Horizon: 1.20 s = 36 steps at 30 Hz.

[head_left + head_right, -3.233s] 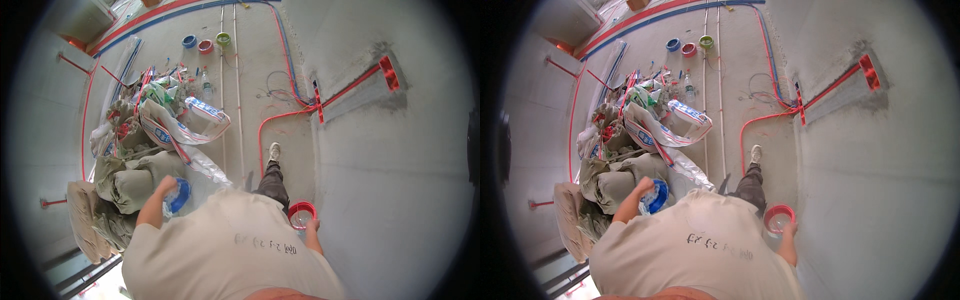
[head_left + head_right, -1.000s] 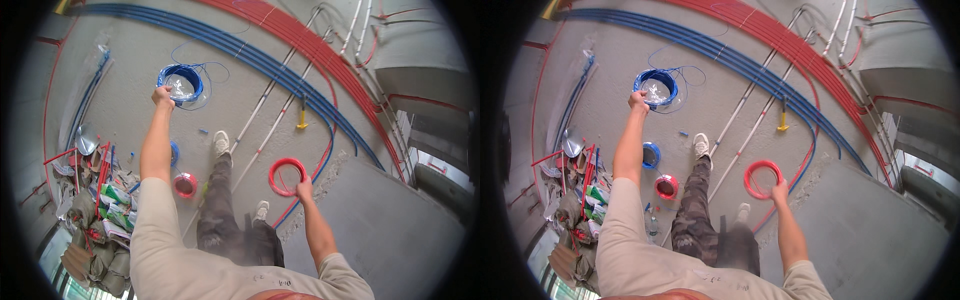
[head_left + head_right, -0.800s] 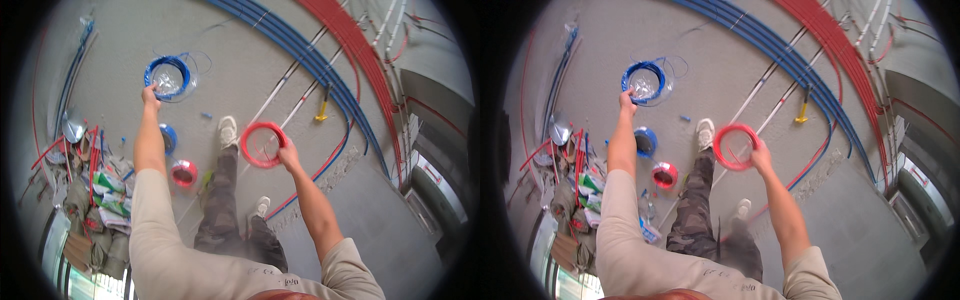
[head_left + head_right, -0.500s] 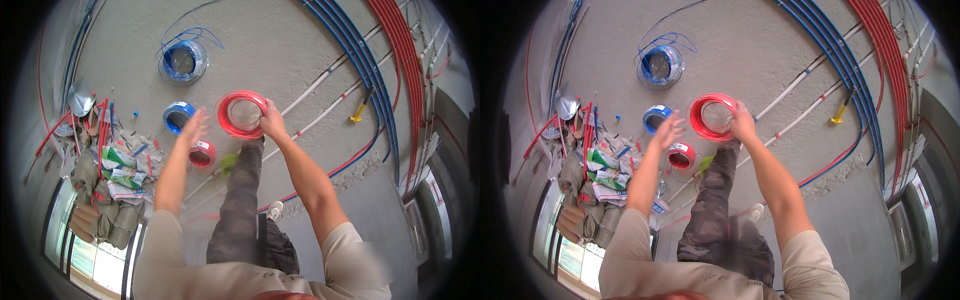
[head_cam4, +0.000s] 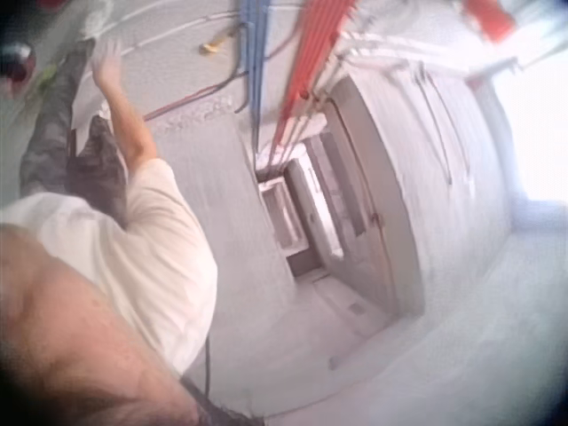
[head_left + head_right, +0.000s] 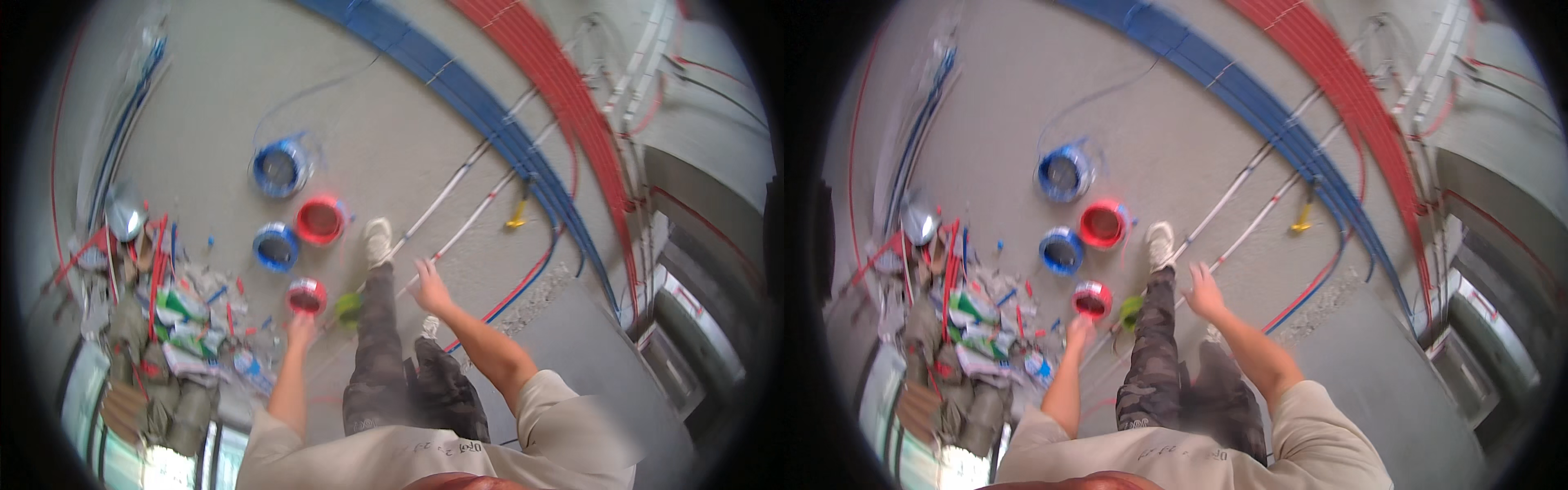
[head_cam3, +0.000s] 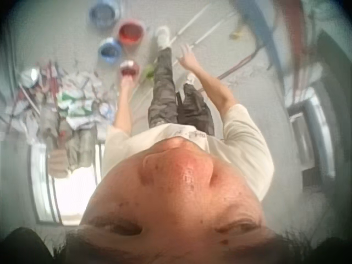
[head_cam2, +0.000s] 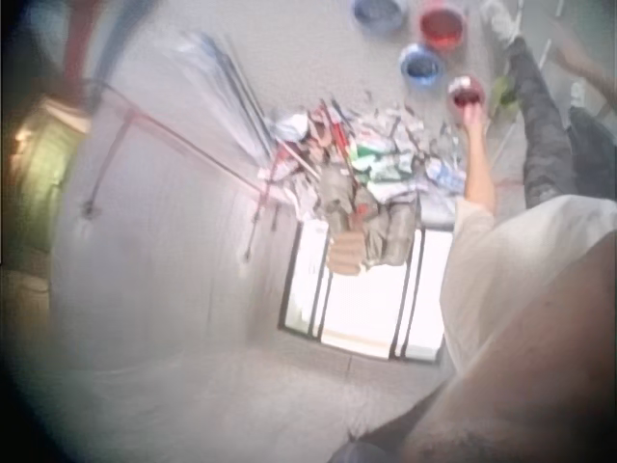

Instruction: The person organizes and routes multiple colored electrical wires into a ceiling junction box, then walks to a balcony area to pick up red and blue wire spools. The person continues handling the wires and spools while moving around the construction site.

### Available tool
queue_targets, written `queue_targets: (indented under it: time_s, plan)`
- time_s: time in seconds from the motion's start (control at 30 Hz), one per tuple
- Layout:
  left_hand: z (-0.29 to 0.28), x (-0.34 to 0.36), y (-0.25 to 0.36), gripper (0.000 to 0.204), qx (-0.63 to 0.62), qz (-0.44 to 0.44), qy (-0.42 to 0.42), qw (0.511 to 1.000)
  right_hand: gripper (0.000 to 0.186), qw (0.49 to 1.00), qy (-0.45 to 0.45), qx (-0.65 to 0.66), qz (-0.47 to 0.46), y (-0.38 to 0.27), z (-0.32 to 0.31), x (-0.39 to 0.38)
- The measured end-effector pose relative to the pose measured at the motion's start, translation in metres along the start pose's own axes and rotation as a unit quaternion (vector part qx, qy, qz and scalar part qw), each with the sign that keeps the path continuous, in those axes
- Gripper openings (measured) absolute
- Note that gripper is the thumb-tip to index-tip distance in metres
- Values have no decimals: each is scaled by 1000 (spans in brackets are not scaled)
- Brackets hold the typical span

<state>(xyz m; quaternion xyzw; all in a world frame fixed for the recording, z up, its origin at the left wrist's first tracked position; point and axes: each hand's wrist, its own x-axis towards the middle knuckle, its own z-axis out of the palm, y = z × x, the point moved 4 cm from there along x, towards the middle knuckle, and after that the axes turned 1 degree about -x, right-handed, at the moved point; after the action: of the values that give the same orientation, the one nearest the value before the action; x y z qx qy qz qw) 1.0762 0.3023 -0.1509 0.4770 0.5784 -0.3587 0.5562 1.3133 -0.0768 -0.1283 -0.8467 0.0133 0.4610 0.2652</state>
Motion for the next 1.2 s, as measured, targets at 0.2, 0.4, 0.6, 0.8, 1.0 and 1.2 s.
queue_targets:
  time_s: [0.2,0.4,0.6,0.8,1.0,1.2]
  plan:
    - [32,-186,55,17,126,-21,-1,992,66,983,123,16,135,33,-158,-268]
    - [143,-248,231,39,316,146,-79,934,58,839,17,504,205,32,-201,-346]
    - [251,-294,380,44,446,282,-142,838,43,787,62,586,183,54,-246,-262]
    - [305,-330,548,41,462,356,-40,811,39,877,64,434,195,82,-349,-155]
    - [375,-401,689,27,433,263,15,862,39,972,103,194,86,75,-506,-103]
    - [481,-345,835,17,526,344,-23,777,28,878,246,404,80,83,-670,-55]
